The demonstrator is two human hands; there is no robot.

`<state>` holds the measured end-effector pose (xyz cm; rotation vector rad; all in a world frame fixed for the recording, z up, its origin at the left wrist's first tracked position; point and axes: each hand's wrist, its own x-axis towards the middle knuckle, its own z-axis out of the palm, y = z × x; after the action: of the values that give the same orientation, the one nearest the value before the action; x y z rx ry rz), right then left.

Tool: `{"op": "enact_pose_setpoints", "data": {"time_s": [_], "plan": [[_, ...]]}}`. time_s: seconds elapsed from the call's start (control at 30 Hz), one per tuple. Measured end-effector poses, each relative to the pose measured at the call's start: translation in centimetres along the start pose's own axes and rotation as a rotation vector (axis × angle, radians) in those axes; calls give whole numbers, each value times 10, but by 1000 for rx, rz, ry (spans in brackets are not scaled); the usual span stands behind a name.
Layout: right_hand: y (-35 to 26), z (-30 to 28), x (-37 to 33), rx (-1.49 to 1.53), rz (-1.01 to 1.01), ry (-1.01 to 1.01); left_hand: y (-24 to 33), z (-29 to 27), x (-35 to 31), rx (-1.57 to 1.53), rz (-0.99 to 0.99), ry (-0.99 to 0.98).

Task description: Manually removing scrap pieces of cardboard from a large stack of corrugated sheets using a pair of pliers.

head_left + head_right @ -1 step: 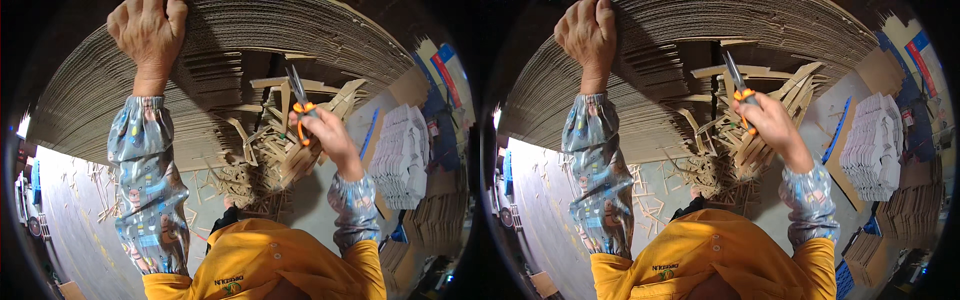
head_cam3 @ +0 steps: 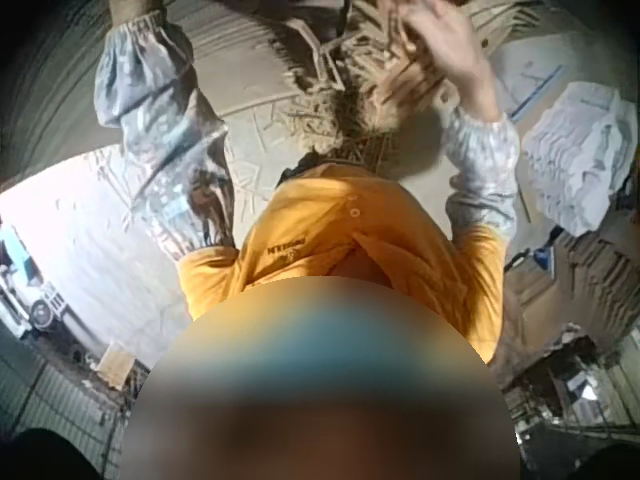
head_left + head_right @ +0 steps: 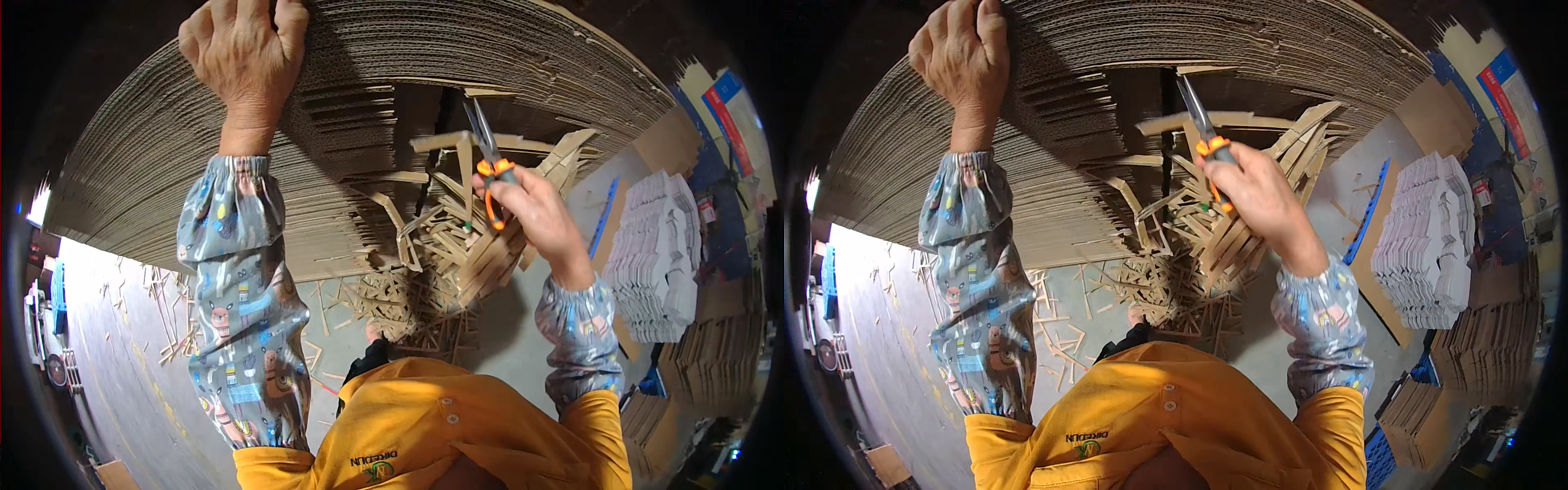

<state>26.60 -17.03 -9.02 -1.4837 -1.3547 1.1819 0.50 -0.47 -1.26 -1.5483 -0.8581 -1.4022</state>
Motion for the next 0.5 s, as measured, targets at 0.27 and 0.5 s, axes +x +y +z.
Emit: {"op": "enact_pose_setpoints", "data": {"time_s": [0.27,0.5], "plan": [[28,42,-10,287,-157,-27,-7,-6,0,45,-3,0],[142,63,-92,-208,112,-349,3,-2,9,-37,14,23]]}}
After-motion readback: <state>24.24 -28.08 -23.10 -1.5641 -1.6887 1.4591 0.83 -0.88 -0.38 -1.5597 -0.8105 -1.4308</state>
